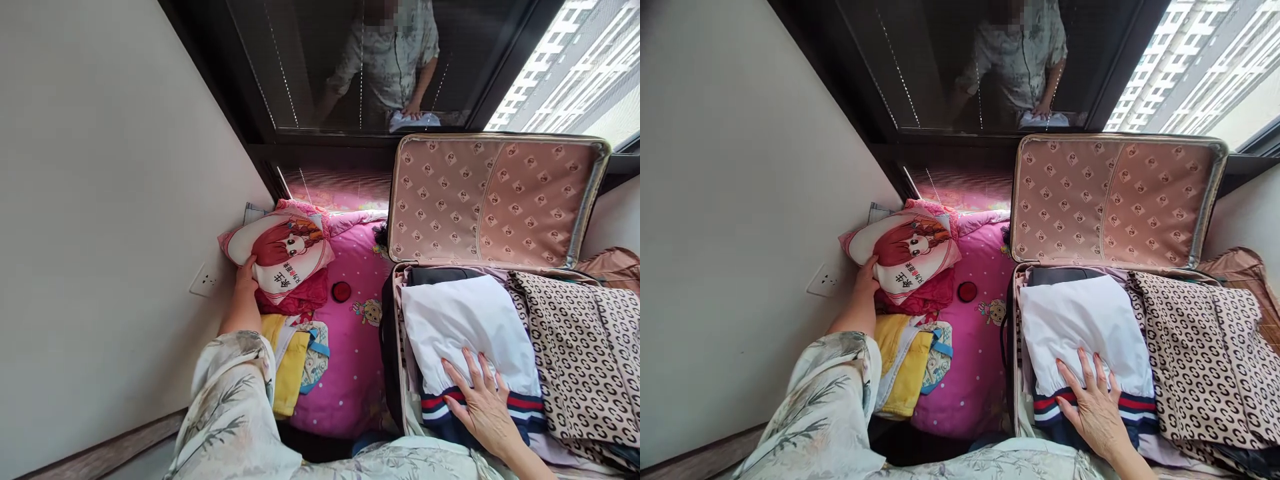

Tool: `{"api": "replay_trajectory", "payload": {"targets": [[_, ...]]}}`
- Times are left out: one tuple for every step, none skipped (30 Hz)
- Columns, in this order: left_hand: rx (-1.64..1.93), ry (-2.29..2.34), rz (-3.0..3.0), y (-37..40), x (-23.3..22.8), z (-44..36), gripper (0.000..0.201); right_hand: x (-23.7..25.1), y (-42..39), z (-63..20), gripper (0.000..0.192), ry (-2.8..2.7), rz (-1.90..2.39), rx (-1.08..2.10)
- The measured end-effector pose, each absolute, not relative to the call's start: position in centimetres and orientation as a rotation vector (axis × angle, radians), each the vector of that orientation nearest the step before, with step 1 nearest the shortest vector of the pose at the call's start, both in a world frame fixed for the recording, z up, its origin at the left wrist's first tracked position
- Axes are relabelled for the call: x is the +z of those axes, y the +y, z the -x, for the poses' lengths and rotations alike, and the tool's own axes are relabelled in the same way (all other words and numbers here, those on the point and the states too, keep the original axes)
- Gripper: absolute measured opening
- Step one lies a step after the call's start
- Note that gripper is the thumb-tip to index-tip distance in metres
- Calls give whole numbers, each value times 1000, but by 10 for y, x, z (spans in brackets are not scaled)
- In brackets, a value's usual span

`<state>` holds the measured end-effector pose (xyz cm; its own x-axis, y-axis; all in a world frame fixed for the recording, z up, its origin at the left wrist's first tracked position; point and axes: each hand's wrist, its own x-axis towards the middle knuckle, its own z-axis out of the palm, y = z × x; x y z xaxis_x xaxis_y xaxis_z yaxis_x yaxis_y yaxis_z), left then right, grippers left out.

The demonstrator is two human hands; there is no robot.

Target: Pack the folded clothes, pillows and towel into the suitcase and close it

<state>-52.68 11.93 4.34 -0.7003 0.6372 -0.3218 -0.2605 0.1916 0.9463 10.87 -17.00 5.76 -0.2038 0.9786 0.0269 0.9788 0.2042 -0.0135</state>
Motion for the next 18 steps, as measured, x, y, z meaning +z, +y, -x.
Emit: {"api": "replay_trajectory", "payload": {"targets": [[1595,1737,-279,121,44,527,20,58,-170,-109,52,-2415,1970,-7],[1591,1713,-214,121,44,528,18,58,-170,-108,52,-2416,1975,-6],[1592,1687,-171,122,44,528,15,59,-170,-108,52,-2417,1978,-8],[1597,1662,-152,122,45,528,13,60,-170,-108,52,-2419,1978,-11],[1602,1642,-144,121,45,528,12,60,-170,-108,51,-2421,1975,-14],[1606,1629,-141,120,44,529,11,60,-171,-108,51,-2425,1971,-14],[1607,1620,-140,119,44,529,11,60,-171,-108,52,-2430,1967,-13],[1605,1613,-141,119,43,530,10,60,-171,-108,52,-2434,1963,-11],[1602,1611,-143,119,43,530,9,60,-171,-109,52,-2436,1960,-10],[1602,1614,-146,120,41,531,8,60,-172,-109,52,-2437,1958,-11],[1609,1624,-151,122,40,532,8,60,-172,-110,52,-2439,1956,-11],[1624,1639,-158,125,38,532,9,60,-171,-110,51,-2441,1955,-12],[1644,1655,-166,129,36,531,11,60,-171,-111,51,-2445,1956,-11],[1668,1670,-175,133,33,529,14,60,-171,-111,51,-2450,1959,-10],[1691,1680,-185,136,31,525,16,60,-170,-111,51,-2456,1962,-7],[1710,1676,-202,138,29,518,18,60,-170,-111,51,-2463,1965,-7],[1728,1658,-225,138,28,509,20,60,-170,-111,51,-2470,1966,-8],[1745,1625,-259,136,28,498,23,59,-170,-112,51,-2476,1966,-14]]}}
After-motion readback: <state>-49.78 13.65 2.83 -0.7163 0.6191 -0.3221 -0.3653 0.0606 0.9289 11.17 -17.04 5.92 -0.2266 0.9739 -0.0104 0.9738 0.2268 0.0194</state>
